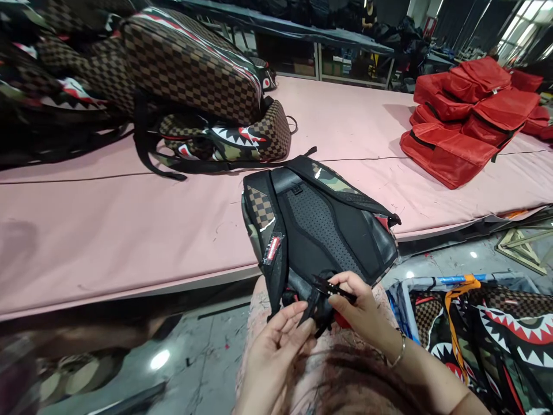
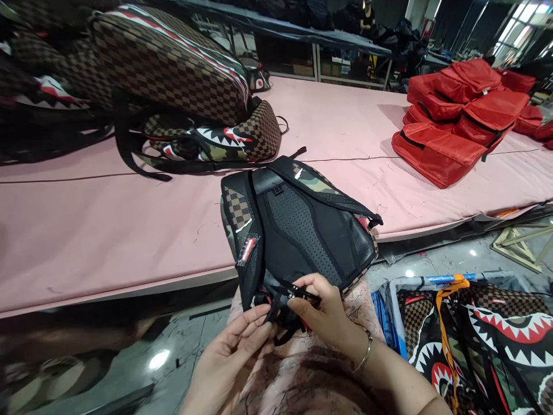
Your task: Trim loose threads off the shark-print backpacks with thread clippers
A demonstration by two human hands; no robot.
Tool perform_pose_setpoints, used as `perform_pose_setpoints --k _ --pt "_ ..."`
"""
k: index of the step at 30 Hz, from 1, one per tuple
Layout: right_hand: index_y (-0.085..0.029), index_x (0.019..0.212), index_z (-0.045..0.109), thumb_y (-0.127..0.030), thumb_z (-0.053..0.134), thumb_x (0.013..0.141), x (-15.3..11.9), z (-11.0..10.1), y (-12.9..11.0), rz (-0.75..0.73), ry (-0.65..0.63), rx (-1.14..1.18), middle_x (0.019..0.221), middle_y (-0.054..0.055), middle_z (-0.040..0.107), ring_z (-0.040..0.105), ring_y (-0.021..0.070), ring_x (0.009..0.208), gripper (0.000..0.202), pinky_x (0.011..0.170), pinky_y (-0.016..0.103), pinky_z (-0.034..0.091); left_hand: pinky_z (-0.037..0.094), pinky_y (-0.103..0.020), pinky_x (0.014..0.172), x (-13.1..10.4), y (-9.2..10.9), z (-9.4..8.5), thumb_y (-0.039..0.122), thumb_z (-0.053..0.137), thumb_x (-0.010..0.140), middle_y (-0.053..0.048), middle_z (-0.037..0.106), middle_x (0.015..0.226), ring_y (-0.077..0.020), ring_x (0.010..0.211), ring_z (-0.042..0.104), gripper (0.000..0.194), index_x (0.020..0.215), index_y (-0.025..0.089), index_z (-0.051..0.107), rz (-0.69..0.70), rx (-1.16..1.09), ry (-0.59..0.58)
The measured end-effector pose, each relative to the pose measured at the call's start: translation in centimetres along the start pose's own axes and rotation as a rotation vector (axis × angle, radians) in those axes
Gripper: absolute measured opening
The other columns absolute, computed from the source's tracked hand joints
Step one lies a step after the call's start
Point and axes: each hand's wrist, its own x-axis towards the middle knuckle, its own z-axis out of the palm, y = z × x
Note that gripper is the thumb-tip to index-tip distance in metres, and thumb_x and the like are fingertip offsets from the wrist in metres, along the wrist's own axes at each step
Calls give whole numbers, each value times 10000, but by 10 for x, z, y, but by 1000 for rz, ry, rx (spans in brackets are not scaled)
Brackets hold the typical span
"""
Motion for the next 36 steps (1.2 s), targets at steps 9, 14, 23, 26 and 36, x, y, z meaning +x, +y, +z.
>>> perform_pose_setpoints --k 9,14,23,26,36 --pt "-138 923 578 -301 569 835 2 0 7 -107 36 -142 808 25 595 521 93 691 185 604 184 391 522 -271 535 -2 0 -5 328 845 437 -149 647 889 -178 619 592 641 957 60 584 -82 -125 1" --pt "-157 993 596 -226 581 835 -10 -11 5 -401 -25 -415 799 13 632 563 84 683 173 612 171 395 535 -255 578 -1 4 -2 245 869 339 -160 652 895 -186 674 610 662 918 41 624 -80 -192 89" --pt "-136 999 594 -268 578 844 -9 -9 1 -460 -88 -537 827 29 648 589 97 703 204 627 174 405 490 -190 532 1 -7 -5 297 869 325 -89 655 802 -115 559 562 662 916 83 662 -27 -189 134" --pt "-129 974 611 -282 555 859 -9 -10 0 -467 -97 -534 799 36 649 588 97 683 200 612 175 405 504 -195 606 1 -9 -6 306 867 335 -88 658 833 -132 636 590 632 897 90 672 -4 -188 154" --pt "-124 943 624 -294 579 826 -16 -13 -9 -408 -47 -483 752 34 628 543 86 612 211 555 178 366 500 -221 592 -1 -7 -10 309 853 366 -58 651 841 -195 725 615 598 909 151 660 -78 -122 96"
